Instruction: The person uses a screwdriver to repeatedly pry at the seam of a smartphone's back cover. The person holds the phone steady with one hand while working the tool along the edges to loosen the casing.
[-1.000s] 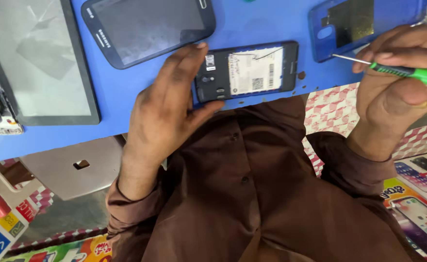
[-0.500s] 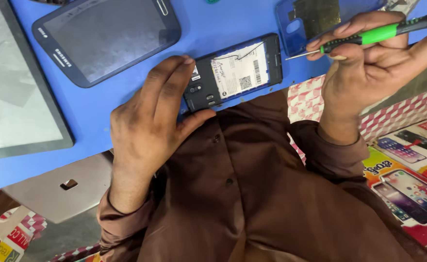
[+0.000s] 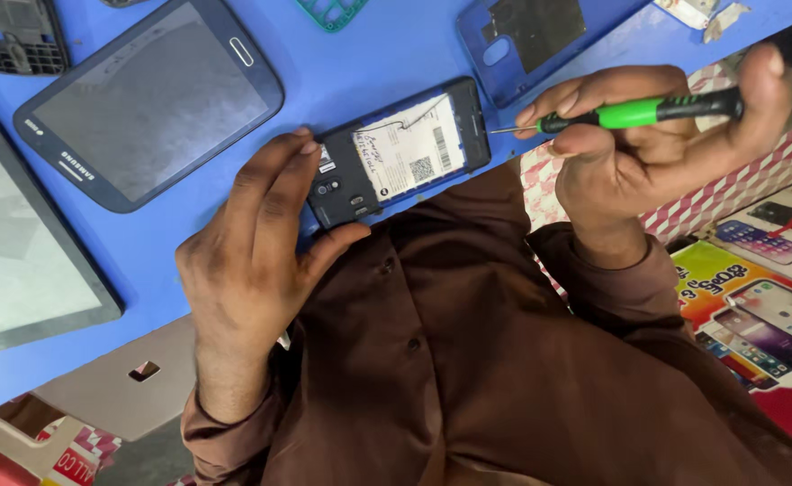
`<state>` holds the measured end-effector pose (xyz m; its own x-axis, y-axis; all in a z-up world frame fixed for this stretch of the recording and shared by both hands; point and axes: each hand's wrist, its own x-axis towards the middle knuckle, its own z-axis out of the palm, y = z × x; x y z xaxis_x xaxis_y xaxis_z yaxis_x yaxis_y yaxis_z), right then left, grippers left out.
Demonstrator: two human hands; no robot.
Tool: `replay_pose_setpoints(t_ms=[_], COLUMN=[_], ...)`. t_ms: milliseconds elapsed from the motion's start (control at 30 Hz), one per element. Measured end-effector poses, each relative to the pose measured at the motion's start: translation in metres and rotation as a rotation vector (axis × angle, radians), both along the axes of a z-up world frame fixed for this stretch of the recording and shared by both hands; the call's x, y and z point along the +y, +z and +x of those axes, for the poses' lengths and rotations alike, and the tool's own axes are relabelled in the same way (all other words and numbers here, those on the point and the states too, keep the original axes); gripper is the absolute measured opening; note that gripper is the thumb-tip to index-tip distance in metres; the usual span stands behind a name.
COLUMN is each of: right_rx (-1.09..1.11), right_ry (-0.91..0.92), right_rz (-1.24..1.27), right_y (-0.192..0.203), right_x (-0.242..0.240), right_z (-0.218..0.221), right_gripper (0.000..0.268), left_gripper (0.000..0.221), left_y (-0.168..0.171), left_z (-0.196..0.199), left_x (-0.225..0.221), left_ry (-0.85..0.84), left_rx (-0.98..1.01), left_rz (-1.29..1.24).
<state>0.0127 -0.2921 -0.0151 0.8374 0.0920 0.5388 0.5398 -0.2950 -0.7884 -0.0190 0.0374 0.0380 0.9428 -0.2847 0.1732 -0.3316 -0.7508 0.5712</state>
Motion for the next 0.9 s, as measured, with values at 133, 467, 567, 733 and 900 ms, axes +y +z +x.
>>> replay_pose_setpoints(t_ms=[133,467,567,733,900], right_rx=[-0.023,-0.133,-0.155,-0.178,-0.108], right_ry=[-0.015,-0.044,-0.068,-0.04,-0.025], right_rz=[-0.096,-0.231,-0.267,-0.294,-0.238], right_y=[0.008,0.018,0.018,0.019,0.02], right_x=[0.008,0.018,0.016,0.013,0.016], right_z=[-0.001,0.002,0.001,0.0,-0.006], right_gripper=[0.09,0.082,0.083,0.086,0.088], left_gripper=[0.071,0.067,0.067,0.067,0.067], left_y=[0.0,0.0,0.001,-0.001,-0.001], left_z=[0.0,0.001,0.0,0.0,-0.001], left_x=[0.0,0.003,0.002,0.003,0.002], left_ry=[0.006,-0.007,-0.005,0.0,0.008], left_rx=[0.001,-0.039,-0.03,-0.047,-0.039], left_rz=[-0.016,-0.019,-0.021,-0.019,-0.033])
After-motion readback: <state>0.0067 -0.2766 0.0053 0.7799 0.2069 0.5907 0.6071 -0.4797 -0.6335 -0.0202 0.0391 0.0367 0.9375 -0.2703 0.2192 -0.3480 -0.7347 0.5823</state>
